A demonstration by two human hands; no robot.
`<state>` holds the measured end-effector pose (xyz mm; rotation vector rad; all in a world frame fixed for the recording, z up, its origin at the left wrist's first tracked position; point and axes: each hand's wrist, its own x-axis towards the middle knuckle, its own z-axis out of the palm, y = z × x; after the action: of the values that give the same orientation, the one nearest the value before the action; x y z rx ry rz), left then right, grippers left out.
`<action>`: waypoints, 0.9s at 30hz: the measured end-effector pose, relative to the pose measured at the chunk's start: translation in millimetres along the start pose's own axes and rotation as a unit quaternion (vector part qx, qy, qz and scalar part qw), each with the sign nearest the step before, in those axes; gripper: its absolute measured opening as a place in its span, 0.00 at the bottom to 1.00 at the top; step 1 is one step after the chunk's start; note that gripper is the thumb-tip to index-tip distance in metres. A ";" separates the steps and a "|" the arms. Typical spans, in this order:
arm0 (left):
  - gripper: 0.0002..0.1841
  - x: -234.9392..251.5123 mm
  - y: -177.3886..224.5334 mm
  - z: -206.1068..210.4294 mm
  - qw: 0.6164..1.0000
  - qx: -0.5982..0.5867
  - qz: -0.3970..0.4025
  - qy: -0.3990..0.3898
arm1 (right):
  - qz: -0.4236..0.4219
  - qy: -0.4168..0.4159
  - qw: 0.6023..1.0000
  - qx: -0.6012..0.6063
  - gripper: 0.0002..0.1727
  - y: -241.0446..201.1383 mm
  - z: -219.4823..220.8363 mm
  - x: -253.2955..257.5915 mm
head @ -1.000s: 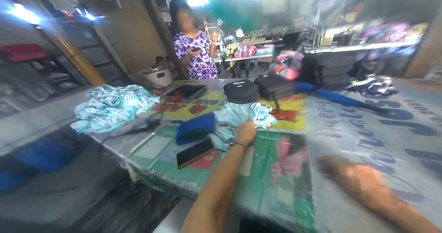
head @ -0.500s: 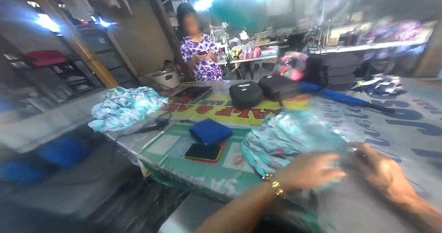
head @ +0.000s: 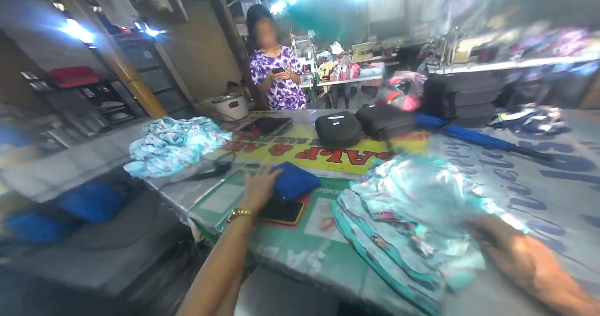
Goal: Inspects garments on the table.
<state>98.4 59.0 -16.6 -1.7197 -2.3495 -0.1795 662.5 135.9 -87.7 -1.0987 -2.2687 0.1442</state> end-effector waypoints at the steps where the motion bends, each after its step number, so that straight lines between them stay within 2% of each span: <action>1: 0.24 4.5 2.7 -0.5 0.999 -0.026 0.007 0.020 | 0.000 0.000 1.000 0.000 0.18 0.4 0.0 -0.1; 3: 0.16 17.3 13.3 -5.6 0.997 -0.062 0.021 0.044 | 0.002 0.008 1.000 -0.003 0.18 -0.8 -0.2 -0.2; 6: 0.11 32.7 44.2 -13.2 0.992 -0.080 0.053 0.081 | 0.005 0.020 1.000 -0.017 0.17 -1.7 -2.1 0.1; 11: 0.10 28.9 121.4 -36.5 0.970 -0.051 0.185 0.148 | -0.032 0.079 0.996 0.007 0.17 -18.6 -20.3 12.9; 14: 0.09 8.4 171.9 -66.5 0.959 -0.063 0.232 0.152 | -0.063 0.078 0.994 0.046 0.19 -50.7 -35.5 27.8; 17: 0.08 -26.8 224.1 -94.1 0.941 -0.054 0.277 0.188 | -0.072 0.065 0.991 0.092 0.31 -74.7 -42.0 33.8; 18: 0.09 -40.6 238.5 -99.4 0.933 -0.052 0.290 0.205 | -0.079 0.071 0.988 0.110 0.32 -77.9 -40.6 32.9; 20: 0.12 -62.8 260.2 -100.1 0.919 -0.059 0.315 0.228 | -0.100 0.111 0.978 0.147 0.24 -76.0 -37.2 25.9; 23: 0.12 -77.4 272.6 -86.9 0.914 -0.118 0.345 0.179 | -0.110 0.149 0.964 0.191 0.15 -64.7 -43.4 7.2; 27: 0.13 -77.7 276.1 -75.4 0.910 -0.197 0.353 0.093 | -0.106 0.124 0.964 0.208 0.17 -58.9 -53.1 -7.6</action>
<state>391.7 54.4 27.6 -2.4857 -1.4900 -0.6825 656.2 83.5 -28.1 -0.6126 -1.9933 0.3576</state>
